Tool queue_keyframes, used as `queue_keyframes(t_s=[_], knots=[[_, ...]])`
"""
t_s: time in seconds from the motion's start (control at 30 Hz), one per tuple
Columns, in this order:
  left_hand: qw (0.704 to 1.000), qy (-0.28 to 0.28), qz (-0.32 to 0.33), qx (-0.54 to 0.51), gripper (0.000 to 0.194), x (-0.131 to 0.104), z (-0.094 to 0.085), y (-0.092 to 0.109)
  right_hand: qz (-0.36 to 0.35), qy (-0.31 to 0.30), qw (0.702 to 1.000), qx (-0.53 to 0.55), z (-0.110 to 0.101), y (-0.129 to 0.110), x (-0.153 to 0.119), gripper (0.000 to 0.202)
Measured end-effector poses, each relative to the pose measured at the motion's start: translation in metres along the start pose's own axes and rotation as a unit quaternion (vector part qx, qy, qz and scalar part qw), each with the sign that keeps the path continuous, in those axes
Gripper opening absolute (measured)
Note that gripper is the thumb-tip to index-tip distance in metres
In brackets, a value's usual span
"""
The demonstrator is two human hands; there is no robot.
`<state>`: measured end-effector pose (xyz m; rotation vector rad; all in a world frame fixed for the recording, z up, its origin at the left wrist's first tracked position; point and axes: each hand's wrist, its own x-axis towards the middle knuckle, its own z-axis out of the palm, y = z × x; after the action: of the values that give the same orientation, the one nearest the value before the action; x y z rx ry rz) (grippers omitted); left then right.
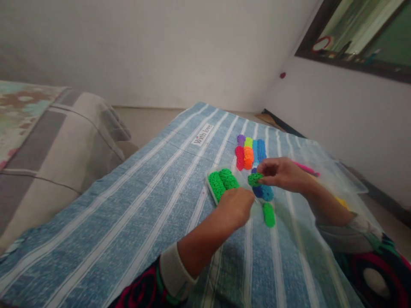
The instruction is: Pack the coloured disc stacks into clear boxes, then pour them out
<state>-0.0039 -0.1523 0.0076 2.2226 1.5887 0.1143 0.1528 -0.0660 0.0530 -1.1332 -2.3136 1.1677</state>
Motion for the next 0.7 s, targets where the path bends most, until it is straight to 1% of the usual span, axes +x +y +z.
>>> queue_keyframes(t_s=[0.13,0.27,0.33,0.43,0.53,0.6,0.7], knots=[[0.999,-0.027,0.004,0.045,0.025,0.005,-0.007,-0.003,-0.011,0.023,1.0,-0.013,-0.004,-0.001,-0.023,0.015],[0.995,-0.067,0.022,0.067,0.022,0.005,-0.024,-0.011,-0.038,0.021,0.999,-0.028,0.0,-0.006,-0.042,0.011],[0.995,-0.063,0.027,0.068,0.021,0.003,-0.033,-0.019,-0.056,0.012,0.998,-0.037,0.005,-0.009,-0.046,0.009],[0.995,-0.035,0.04,0.087,0.021,-0.004,-0.041,-0.033,-0.083,-0.005,0.995,-0.058,0.015,-0.013,-0.046,0.007],[0.989,-0.001,0.062,0.137,0.018,-0.013,-0.042,-0.041,-0.1,-0.025,0.991,-0.089,0.026,-0.017,-0.038,0.011],[0.984,-0.006,0.062,0.168,0.017,-0.019,-0.04,-0.04,-0.111,-0.033,0.988,-0.106,0.031,-0.021,-0.034,0.013],[0.978,-0.05,0.065,0.194,0.018,-0.023,-0.038,-0.031,-0.125,-0.022,0.985,-0.118,0.033,-0.022,-0.031,0.014]])
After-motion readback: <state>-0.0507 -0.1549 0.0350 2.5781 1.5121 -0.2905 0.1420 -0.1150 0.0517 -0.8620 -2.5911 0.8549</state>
